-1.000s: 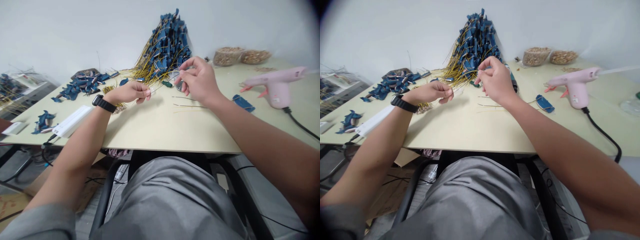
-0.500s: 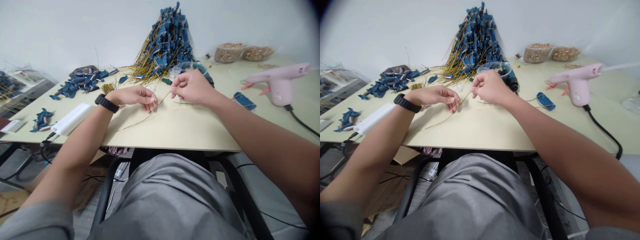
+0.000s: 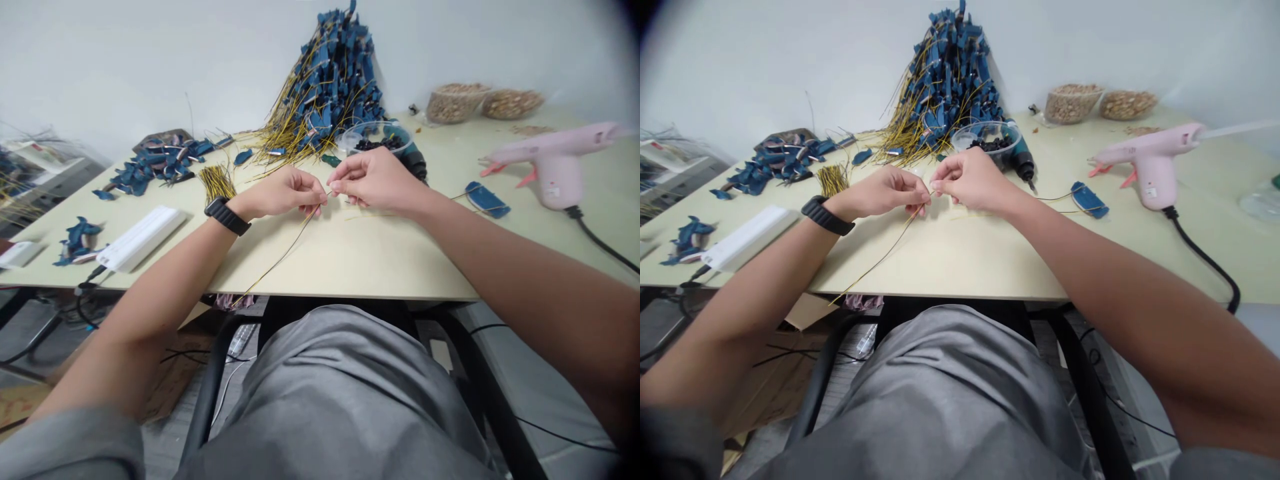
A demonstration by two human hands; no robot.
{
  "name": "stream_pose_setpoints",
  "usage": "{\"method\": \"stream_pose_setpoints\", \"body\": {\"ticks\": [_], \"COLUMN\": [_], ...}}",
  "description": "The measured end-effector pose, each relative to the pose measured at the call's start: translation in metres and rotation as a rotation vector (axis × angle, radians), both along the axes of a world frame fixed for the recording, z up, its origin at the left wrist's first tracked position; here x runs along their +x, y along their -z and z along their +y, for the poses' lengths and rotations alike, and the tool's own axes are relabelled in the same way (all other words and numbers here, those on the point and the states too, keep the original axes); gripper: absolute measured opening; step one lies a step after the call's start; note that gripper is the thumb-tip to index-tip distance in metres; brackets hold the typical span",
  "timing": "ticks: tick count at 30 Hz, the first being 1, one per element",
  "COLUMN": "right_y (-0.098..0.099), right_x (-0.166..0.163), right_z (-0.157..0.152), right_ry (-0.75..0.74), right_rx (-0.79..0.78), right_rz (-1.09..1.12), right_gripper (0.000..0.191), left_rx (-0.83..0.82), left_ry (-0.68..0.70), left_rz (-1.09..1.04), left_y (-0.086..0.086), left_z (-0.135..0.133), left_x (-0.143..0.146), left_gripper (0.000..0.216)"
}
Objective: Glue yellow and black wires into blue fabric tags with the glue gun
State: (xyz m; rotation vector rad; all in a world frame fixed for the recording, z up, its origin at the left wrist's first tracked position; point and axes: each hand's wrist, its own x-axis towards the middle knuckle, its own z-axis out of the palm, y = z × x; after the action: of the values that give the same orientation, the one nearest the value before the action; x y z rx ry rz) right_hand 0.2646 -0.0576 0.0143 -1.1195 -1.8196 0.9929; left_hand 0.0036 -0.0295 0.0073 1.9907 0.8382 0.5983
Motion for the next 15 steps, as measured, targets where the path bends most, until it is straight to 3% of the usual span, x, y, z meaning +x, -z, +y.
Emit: {"method": "stream_pose_setpoints", "body": {"ticks": [4, 15], "right_y": [0.002, 0.020], "right_x": [0.000, 0.003], "right_z": [0.003, 0.016], "right_ry": [0.020, -0.019], "right_rx": [-0.010, 0.118], "right_rz": [0.005, -0.070], "right_gripper": [0.040, 0.031], "left_rx": [0.022, -0.018], "left_ry": [0.038, 0.022], "left_rz": [-0.009, -0.033], "left_y": [0.007, 0.014], "left_z": [0.009, 0.013], "left_x": [-0.005, -0.005], "left_gripper": [0.020, 0.018]}}
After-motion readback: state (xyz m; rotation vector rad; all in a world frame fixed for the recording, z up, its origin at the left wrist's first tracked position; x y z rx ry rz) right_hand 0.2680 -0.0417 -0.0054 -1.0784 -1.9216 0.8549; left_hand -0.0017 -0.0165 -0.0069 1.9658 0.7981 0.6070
